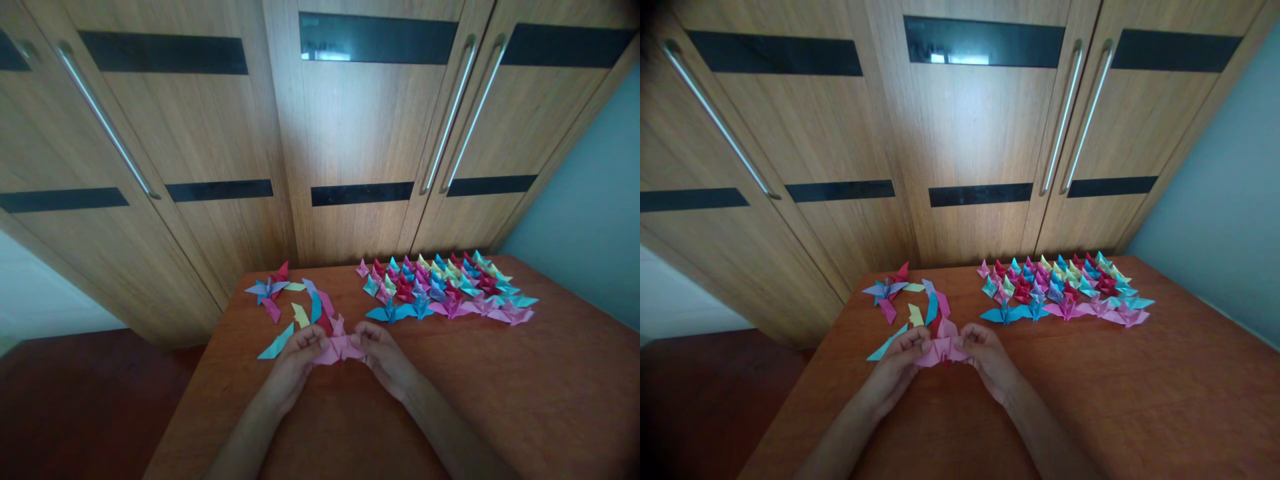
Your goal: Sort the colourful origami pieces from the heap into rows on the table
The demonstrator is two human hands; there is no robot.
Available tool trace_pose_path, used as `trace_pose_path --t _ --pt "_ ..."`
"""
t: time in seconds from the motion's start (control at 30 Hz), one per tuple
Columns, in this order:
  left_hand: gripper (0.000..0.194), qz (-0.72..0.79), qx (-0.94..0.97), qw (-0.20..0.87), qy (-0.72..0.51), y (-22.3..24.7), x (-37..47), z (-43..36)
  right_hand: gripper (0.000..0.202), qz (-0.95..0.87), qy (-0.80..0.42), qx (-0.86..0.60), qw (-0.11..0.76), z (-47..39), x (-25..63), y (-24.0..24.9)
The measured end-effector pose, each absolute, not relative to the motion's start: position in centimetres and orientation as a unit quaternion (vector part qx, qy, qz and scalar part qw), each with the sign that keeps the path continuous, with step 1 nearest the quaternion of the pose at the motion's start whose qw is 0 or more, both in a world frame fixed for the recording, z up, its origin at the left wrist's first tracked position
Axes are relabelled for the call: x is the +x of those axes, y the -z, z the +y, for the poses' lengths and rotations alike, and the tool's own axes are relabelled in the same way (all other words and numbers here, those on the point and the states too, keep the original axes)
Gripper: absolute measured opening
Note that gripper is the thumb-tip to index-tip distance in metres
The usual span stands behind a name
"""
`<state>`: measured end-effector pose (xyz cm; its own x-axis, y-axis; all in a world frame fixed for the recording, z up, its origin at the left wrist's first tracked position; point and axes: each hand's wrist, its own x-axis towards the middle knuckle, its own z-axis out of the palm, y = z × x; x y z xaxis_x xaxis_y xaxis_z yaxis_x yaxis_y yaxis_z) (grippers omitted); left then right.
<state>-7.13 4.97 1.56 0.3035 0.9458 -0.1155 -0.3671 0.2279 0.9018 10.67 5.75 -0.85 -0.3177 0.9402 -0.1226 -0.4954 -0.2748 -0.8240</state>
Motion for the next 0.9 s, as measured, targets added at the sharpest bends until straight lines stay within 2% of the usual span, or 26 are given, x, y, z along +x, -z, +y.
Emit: trace_pose_path --t 0.13,0.3,0.6,0.9 --pt "0.022 0.38 0.422 0.679 -0.466 -1.41 -7.06 5.13 0.03 -0.381 -0.709 -0.337 0.488 5.78 10.69 0.74" --pt "0.029 0.441 0.48 0.621 -0.436 -1.02 -6.87 5.53 0.03 -0.479 -0.669 -0.365 0.436 5.72 10.69 0.61" --pt "0.023 0.468 0.568 0.549 -0.397 -1.21 -7.02 5.37 0.023 -0.506 -0.612 -0.406 0.452 5.98 10.61 0.76" --pt "0.021 0.41 0.526 0.633 -0.393 -1.5 -7.73 5.25 0.025 -0.433 -0.684 -0.344 0.475 6.12 11.28 0.77"
